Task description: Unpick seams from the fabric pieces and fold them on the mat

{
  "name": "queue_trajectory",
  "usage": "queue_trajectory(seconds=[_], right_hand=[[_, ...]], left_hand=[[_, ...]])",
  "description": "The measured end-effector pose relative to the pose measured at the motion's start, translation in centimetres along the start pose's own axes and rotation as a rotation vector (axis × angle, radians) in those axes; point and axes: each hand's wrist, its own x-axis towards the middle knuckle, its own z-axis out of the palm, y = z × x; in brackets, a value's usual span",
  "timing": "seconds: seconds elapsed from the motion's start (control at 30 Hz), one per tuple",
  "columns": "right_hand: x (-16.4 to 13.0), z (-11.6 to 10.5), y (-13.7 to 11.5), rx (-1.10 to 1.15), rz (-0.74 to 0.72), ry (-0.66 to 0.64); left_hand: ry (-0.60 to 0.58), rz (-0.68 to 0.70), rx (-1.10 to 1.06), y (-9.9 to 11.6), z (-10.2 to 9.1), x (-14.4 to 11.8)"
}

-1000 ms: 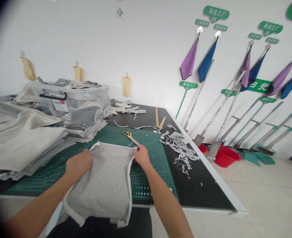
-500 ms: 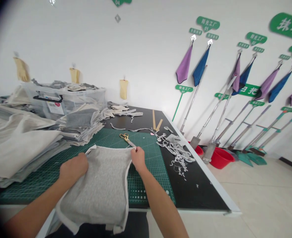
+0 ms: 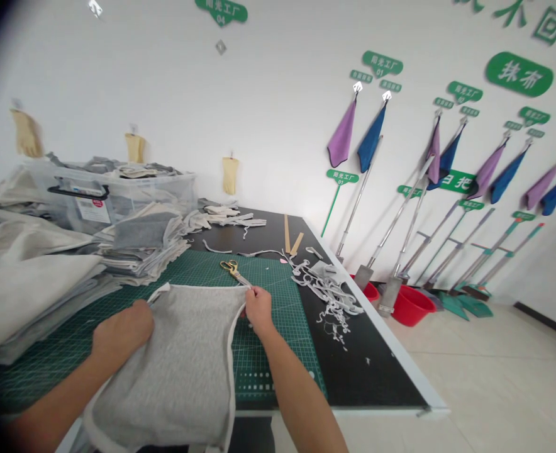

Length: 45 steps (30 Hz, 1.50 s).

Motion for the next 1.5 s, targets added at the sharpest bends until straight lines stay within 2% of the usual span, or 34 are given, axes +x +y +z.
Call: queue_trajectory(seconds=[0.43,0.67,0.77,0.87,1.03,1.13,1.23,1.37,1.5], right_hand=[[-0.2,0.5,0.0,0.067,-0.002,-0.057],[-0.5,1.0,-0.2,0.076,-0.001,-0.090],[-0.4,1.1,0.0,0.071,-0.006,-0.108],[-0.4,1.2,0.3,0.067,-0.012,-0.132],[-0.4,1.5,0.5,0.060,-0.023,-0.148],[-0.5,1.8,0.7,0.060,-0.018,-0.152],[-0.4,2.1,1.0,0.061,-0.010,-0.161],[-0.1,2.1,1.4,0.057,-0.003,-0.177],[0.0,2.1,1.6,0.057,0.006,-0.191]], left_hand=[[0.046,0.016,0.019,0.2,-0.1,-0.2],[0.296,0.074,0.127,1.5,-1.4,-1.9],[0.221,0.127,0.075,2.1,-2.1,-1.9],[0.082,0.197,-0.112,3.1,-3.0,-1.3],[-0.029,0.387,-0.410,6.4,-4.1,-0.2],[-0.058,0.462,-0.556,8.6,-3.4,0.7],[-0.071,0.506,-0.621,9.9,-1.7,1.3],[-0.078,0.528,-0.641,10.6,0.2,1.4],[-0.086,0.541,-0.639,10.9,0.8,1.1]])
